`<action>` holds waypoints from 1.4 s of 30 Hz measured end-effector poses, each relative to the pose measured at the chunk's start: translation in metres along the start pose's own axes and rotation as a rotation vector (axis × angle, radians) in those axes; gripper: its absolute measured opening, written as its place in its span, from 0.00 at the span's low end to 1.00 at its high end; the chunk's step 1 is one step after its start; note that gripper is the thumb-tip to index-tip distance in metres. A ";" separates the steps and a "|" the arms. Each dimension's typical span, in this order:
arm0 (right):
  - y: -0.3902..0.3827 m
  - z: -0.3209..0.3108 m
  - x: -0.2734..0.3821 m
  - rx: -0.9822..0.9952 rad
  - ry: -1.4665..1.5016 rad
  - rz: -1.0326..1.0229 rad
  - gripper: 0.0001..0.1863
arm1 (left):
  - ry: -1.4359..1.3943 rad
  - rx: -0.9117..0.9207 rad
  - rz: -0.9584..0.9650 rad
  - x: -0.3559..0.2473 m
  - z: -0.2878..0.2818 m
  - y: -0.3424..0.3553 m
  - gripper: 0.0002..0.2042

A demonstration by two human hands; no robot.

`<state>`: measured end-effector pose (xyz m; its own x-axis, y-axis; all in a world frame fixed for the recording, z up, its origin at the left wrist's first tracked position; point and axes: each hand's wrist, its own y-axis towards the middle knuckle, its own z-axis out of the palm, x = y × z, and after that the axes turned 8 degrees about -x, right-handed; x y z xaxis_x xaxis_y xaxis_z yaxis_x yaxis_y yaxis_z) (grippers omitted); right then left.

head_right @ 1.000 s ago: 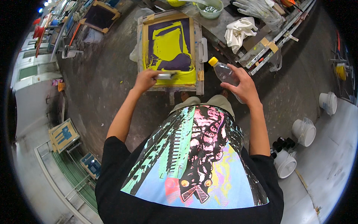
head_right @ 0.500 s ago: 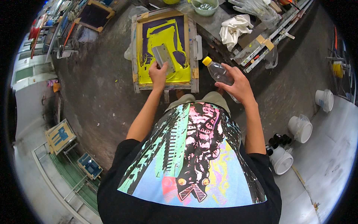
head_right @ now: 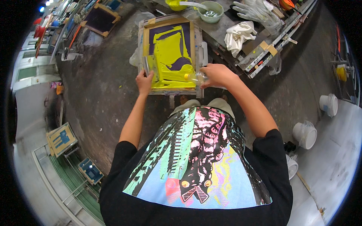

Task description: The person performs screen printing on purple fabric pieces laid out on a conveyor. They use a squeegee to pull yellow ink across a screen frame, then lift the frame to reveal printed logos. The person periodically adds ink to the screen and continues printing on successive fabric pieces.

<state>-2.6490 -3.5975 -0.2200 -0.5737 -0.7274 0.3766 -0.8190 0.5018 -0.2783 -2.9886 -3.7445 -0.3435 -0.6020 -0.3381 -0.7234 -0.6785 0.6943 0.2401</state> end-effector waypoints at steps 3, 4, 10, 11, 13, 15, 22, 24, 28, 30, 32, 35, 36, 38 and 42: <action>0.037 -0.001 0.018 0.219 -0.203 -0.035 0.36 | 0.015 -0.044 -0.027 0.003 -0.016 0.015 0.15; 0.048 -0.002 0.027 0.243 -0.251 -0.056 0.34 | -0.038 -0.061 -0.018 0.002 -0.018 0.016 0.15; 0.092 -0.012 0.071 0.333 -0.453 -0.106 0.30 | -0.119 -0.055 -0.058 -0.009 -0.023 -0.003 0.15; 0.096 -0.013 0.073 0.343 -0.468 -0.104 0.30 | -0.109 -0.053 -0.062 -0.009 -0.024 -0.006 0.15; 0.102 -0.015 0.075 0.350 -0.472 -0.108 0.30 | -0.108 -0.050 -0.074 -0.010 -0.026 -0.011 0.15; 0.105 -0.016 0.073 0.355 -0.456 -0.110 0.30 | -0.132 -0.048 -0.079 -0.009 -0.029 -0.013 0.15; 0.084 -0.010 0.036 0.330 -0.396 -0.064 0.30 | -0.014 -0.057 -0.026 0.005 -0.035 -0.013 0.12; 0.069 -0.009 0.018 0.314 -0.367 -0.027 0.30 | 0.052 -0.036 -0.054 0.010 -0.033 -0.013 0.12; 0.036 -0.003 -0.010 0.168 -0.267 -0.031 0.34 | 0.177 -0.071 -0.085 0.003 -0.014 -0.018 0.12; 0.019 -0.003 -0.016 0.033 -0.174 -0.016 0.35 | 0.115 -0.124 -0.042 -0.013 0.004 -0.025 0.12; 0.004 -0.009 -0.020 -0.060 -0.074 0.043 0.37 | -0.014 -0.065 -0.108 -0.036 0.024 -0.033 0.12; -0.017 -0.022 -0.023 -0.220 0.112 0.153 0.41 | -0.155 -0.005 -0.170 -0.071 0.049 -0.043 0.13; -0.022 -0.027 -0.026 -0.312 0.224 0.146 0.41 | -0.206 -0.025 -0.181 -0.081 0.057 -0.044 0.13; -0.027 -0.038 -0.034 -0.482 0.443 0.136 0.40 | -0.291 -0.019 -0.203 -0.094 0.068 -0.050 0.14; -0.018 -0.064 -0.072 -1.013 0.573 0.068 0.43 | -0.317 0.136 -0.191 -0.094 0.076 -0.066 0.16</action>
<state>-2.5935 -3.5241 -0.1860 -0.3267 -0.4966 0.8041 -0.2741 0.8640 0.4223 -2.8551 -3.7103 -0.3409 -0.2961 -0.2714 -0.9158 -0.6912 0.7226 0.0093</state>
